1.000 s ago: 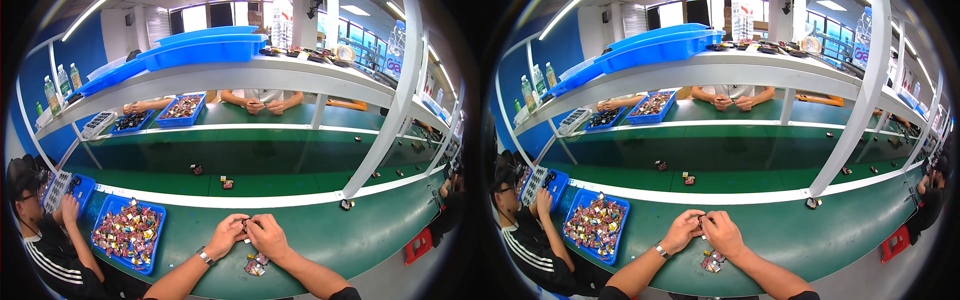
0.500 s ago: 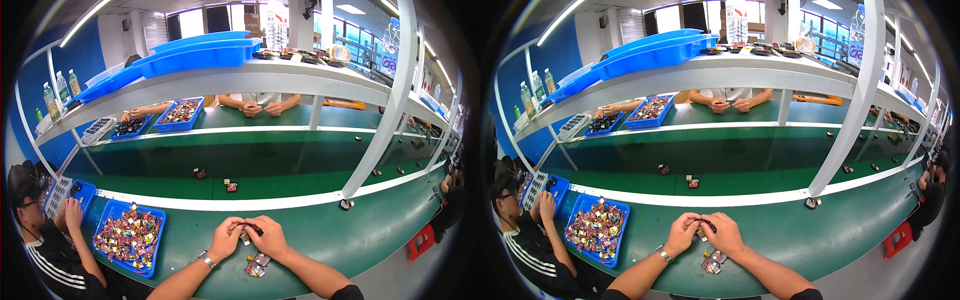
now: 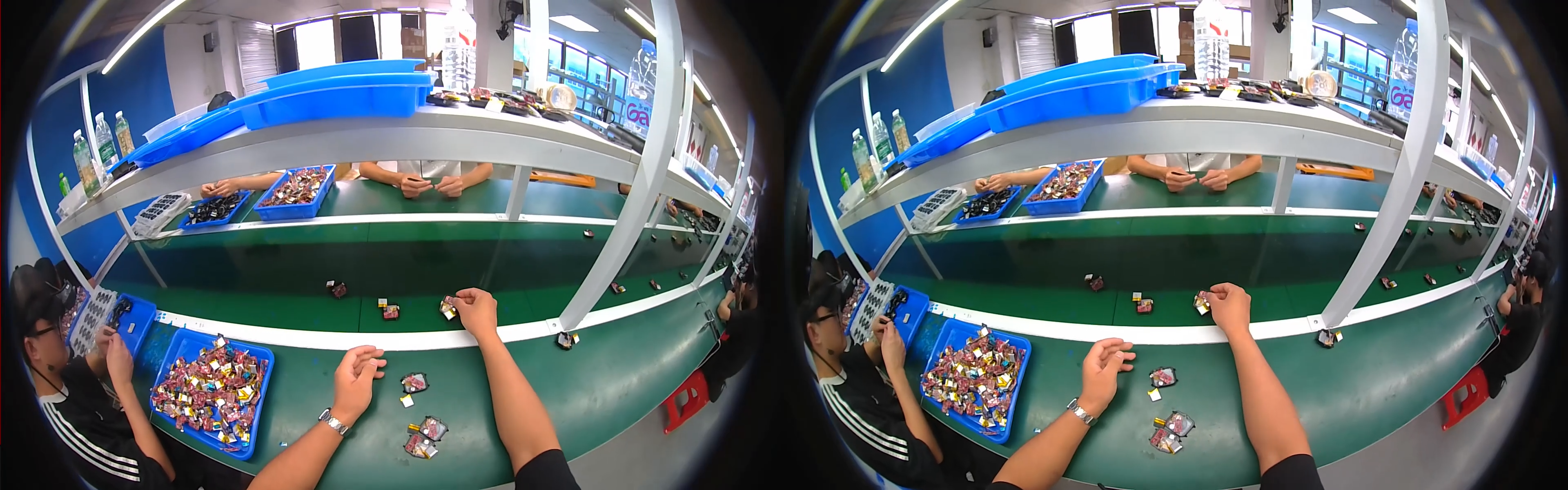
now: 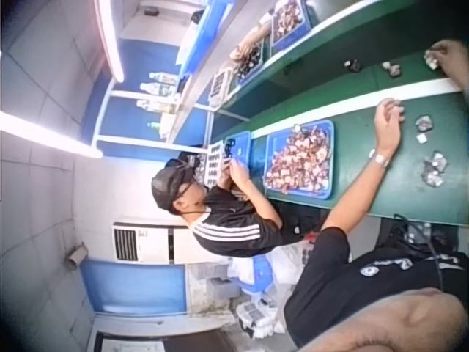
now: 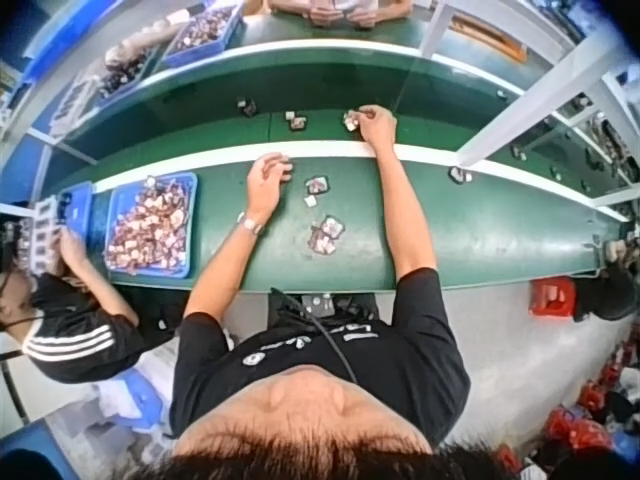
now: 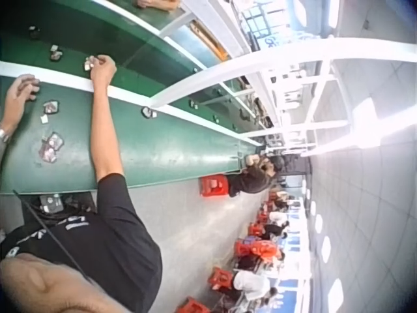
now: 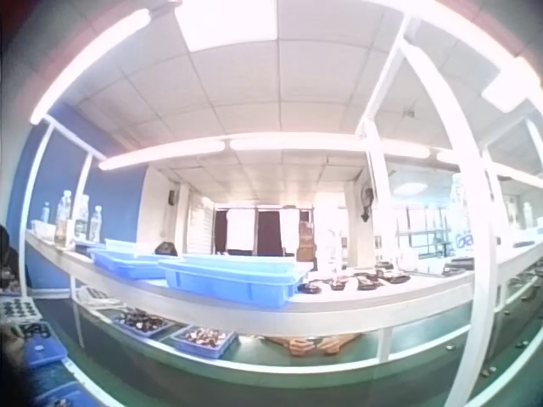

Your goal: Sorting and assembling small electronic components on a factory conveyor belt.

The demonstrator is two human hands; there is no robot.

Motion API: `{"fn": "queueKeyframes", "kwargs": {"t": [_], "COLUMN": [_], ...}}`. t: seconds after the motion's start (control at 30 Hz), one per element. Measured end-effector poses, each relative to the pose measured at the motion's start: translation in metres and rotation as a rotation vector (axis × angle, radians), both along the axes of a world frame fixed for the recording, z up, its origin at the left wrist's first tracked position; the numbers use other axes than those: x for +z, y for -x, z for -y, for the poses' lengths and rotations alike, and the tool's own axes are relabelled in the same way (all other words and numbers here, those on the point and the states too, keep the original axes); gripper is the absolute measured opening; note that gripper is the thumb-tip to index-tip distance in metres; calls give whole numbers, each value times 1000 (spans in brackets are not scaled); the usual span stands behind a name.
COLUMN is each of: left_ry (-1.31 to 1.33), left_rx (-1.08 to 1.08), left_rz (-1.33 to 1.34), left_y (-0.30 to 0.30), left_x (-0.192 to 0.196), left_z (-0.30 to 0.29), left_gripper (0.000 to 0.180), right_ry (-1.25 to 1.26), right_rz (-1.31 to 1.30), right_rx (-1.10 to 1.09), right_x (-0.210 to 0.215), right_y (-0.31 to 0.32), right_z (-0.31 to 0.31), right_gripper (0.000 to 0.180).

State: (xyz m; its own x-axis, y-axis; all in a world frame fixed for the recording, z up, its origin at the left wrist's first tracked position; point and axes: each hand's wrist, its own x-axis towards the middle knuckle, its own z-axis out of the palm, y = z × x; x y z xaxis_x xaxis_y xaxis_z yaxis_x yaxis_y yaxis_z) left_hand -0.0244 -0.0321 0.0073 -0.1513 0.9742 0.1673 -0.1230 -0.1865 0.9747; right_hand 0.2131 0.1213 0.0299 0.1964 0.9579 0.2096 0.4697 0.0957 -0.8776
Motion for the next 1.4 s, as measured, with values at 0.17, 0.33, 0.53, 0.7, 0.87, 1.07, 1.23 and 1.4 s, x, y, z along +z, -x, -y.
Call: {"fn": "queueKeyframes", "kwargs": {"t": [0.17,0.33,0.53,0.7,0.87,1.07,1.23,1.4], "left_ry": [16,39,49,100,398,418,360,350], "left_rx": [-16,-4,-13,8,-522,-723,-559,-544], "left_rz": [-32,-67,-33,-19,75,86,216,291], "left_y": [-1,3,1,9,10,5,1,-1], "left_x": [-4,-4,-5,4,22,18,25,25], "left_z": [-2,0,-2,-2,5,6,10,12], "left_gripper": [22,21,20,22,42,40,42,40], "right_ry": [-387,-133,-213,-234,-265,-78,-281,-359], "right_rz": [520,525,480,188,181,250,165,218], "right_rx": [-117,92,116,432,807,900,629,576], "right_x": [-15,-15,-26,9,24,36,28,16], "right_y": [17,101,95,34,4,14,33,39], "right_z": [-6,24,17,67,133,145,158,156], "right_gripper": [31,52,46,39,50,46,29,28]}}
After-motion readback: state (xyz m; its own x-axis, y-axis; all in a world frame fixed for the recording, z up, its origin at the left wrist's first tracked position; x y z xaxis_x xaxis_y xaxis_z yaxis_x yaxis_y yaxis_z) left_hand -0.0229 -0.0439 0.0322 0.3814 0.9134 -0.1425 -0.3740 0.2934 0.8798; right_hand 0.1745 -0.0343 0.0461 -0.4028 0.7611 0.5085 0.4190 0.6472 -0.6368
